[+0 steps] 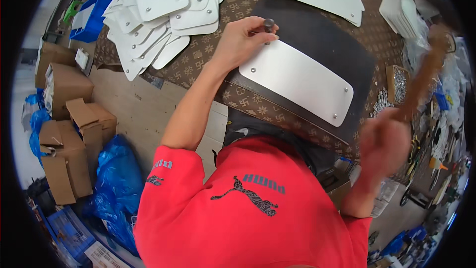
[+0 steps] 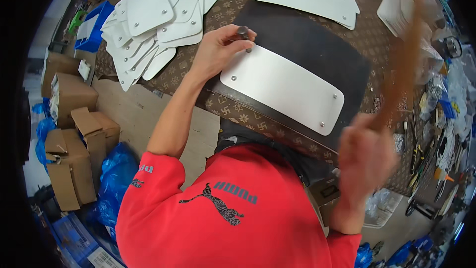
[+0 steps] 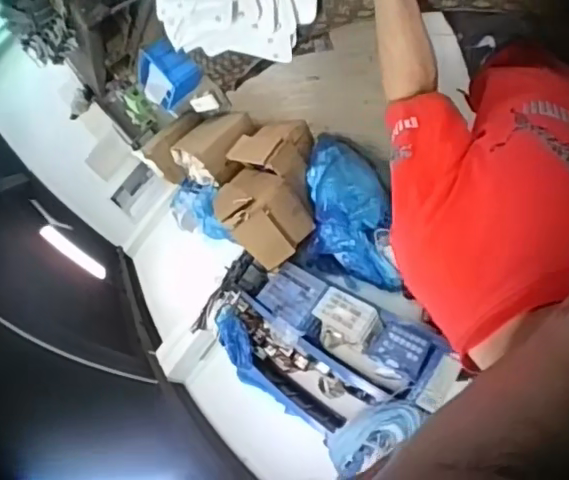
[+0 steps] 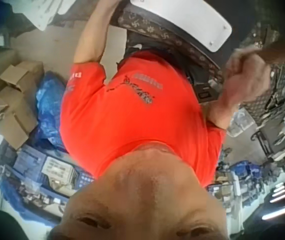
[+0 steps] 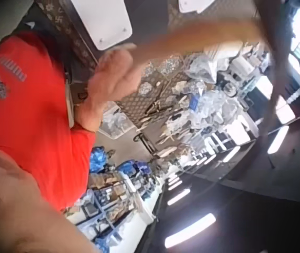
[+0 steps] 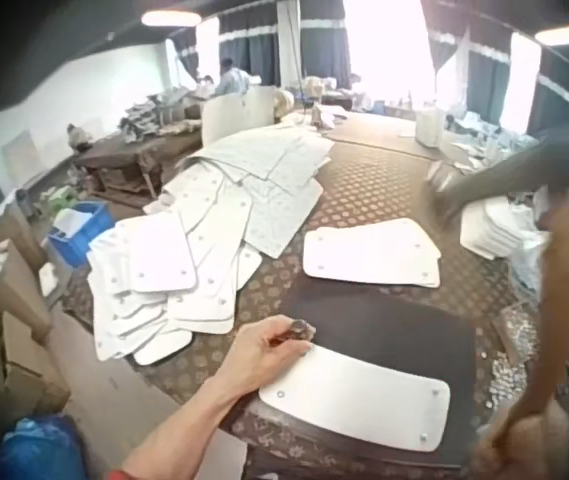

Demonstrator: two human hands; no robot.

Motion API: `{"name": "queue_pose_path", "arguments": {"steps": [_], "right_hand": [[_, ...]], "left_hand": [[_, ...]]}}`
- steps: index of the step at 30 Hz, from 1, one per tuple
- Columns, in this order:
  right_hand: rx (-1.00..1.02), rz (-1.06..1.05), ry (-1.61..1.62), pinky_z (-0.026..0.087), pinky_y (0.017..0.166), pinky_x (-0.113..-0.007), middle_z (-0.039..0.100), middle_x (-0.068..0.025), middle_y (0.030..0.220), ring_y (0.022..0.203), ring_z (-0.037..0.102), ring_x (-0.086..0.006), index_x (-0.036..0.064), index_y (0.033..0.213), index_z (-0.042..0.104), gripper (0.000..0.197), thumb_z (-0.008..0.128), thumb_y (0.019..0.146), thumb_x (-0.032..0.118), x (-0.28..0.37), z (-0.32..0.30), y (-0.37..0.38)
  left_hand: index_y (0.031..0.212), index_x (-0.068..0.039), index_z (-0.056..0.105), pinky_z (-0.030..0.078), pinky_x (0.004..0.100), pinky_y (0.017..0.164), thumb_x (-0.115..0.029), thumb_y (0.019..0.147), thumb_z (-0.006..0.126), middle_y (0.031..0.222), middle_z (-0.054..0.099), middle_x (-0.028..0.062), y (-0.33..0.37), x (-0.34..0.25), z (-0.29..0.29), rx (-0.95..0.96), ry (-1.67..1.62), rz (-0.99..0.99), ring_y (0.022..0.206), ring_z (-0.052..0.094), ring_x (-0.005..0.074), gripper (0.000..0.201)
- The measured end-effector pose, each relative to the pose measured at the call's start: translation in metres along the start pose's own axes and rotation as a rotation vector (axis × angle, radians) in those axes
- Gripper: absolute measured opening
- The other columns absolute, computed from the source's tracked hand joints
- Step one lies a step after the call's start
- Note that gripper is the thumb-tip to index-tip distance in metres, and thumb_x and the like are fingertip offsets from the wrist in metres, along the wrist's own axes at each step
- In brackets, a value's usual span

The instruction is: Attaching metal eyelets to white material components using a hammer on a workbench.

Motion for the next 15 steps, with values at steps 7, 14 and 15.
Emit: {"name": "queue_pose_path", "arguments": {"steps": [7,14,15], "right_hand": [[0.358,-0.095,0.036,0.027,0.045,-0.019,0.042,0.0054,0.063,0.052,0.038,-0.0045,0.0073,0.091,0.053,0.025,0.051,0.104,0.029,0.004,0.060,0.022],[0.316,0.266,-0.174,0.025,0.044,-0.018,0.042,0.0067,0.063,0.051,0.035,0.0005,0.0075,0.087,0.050,0.024,0.051,0.105,0.024,-0.052,0.031,-0.004],[0.312,0.271,-0.178,0.025,0.044,-0.018,0.042,0.0067,0.063,0.051,0.035,0.0005,0.0075,0.087,0.050,0.024,0.051,0.105,0.024,-0.052,0.028,-0.008]], "left_hand": [[0.104,0.002,0.070,0.051,0.0242,0.080,-0.006,0.089,0.072,0.091,0.069,0.0024,-0.003,-0.002,0.006,0.054,0.169,0.072,0.086,0.063,0.0093,0.018],[0.100,0.001,0.071,0.051,0.0253,0.077,-0.007,0.085,0.074,0.092,0.071,0.0041,-0.014,-0.021,-0.006,0.019,0.092,0.024,0.082,0.064,0.0097,0.017],[0.099,0.000,0.071,0.051,0.0260,0.075,-0.009,0.084,0.075,0.093,0.072,0.0052,-0.018,-0.024,-0.010,-0.001,0.025,0.008,0.081,0.065,0.0102,0.018]]}}
Point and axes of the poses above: each hand's wrist, its own y-axis towards the middle knuckle, its own z-axis out of the palm, x = y × z, the point moved 5 cm from there along y, towards the middle knuckle
